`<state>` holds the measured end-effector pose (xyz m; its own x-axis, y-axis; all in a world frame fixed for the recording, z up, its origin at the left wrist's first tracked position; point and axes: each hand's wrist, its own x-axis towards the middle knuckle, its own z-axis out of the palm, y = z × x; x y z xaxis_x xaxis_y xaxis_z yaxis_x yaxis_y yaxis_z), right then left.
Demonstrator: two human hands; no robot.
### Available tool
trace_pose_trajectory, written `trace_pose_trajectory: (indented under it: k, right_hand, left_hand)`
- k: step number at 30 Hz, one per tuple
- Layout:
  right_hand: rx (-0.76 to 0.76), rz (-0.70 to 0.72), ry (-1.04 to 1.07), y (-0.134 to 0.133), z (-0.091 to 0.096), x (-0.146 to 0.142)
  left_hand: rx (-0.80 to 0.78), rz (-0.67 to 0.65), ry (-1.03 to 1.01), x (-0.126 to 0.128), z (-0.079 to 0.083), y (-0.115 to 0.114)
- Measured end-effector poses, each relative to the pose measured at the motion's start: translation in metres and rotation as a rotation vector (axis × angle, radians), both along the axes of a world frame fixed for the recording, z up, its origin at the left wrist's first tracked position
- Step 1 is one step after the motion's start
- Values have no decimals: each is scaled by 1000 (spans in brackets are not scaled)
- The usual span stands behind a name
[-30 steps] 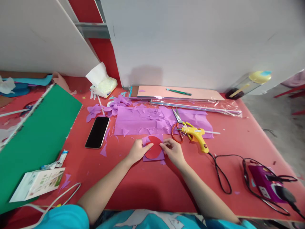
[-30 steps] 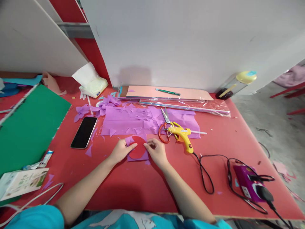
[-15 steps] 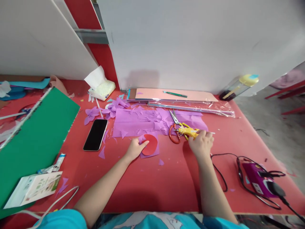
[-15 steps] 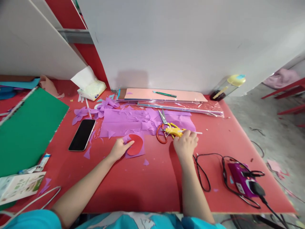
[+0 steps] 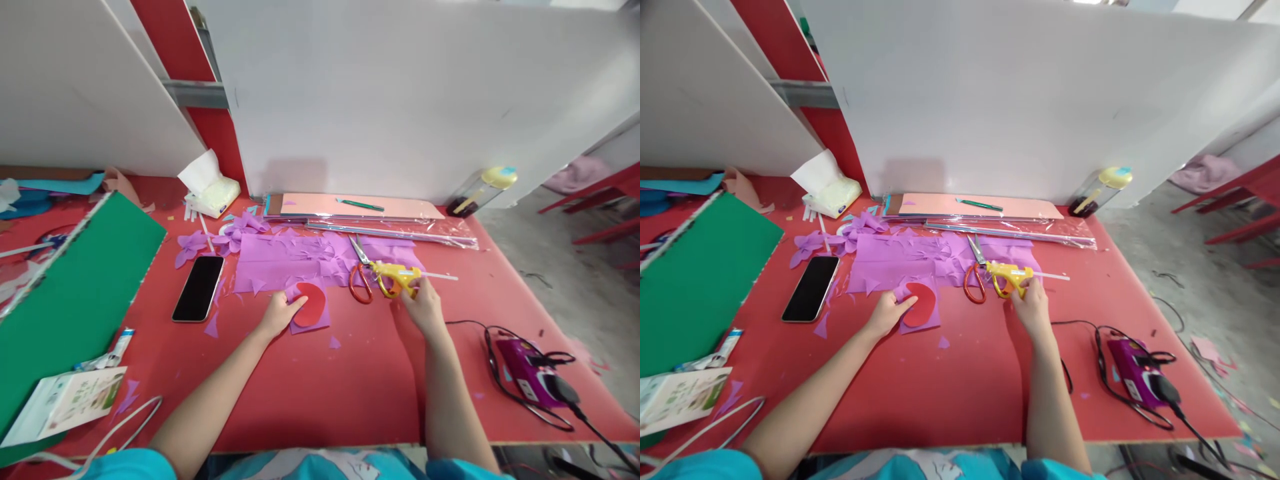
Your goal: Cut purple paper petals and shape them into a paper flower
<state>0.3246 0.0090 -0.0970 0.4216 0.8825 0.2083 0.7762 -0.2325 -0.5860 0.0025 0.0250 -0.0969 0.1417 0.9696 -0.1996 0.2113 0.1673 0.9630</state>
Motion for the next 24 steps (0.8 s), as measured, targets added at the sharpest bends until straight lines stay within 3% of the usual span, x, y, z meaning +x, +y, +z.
trace_pose_trajectory:
  k: [10, 16, 18, 20, 22, 24]
  right_hand:
    - [-12, -408, -2, 11, -7, 57]
    - [15, -523, -144, 8, 3, 35]
    - [118, -339, -270, 12, 6, 15]
    - [133, 14, -287, 18, 7, -10]
    - [69, 170, -291, 23, 7, -37]
    - [-111, 208, -344, 26, 8, -63]
  left_hand:
    - [25, -1, 11, -1, -8, 0]
    - [23, -13, 12, 0, -6, -1]
    - [19, -23, 11, 0, -6, -1]
    - [12, -35, 12, 0, -6, -1]
    - [9, -46, 13, 0, -5, 0]
    - [10, -52, 17, -1, -5, 0]
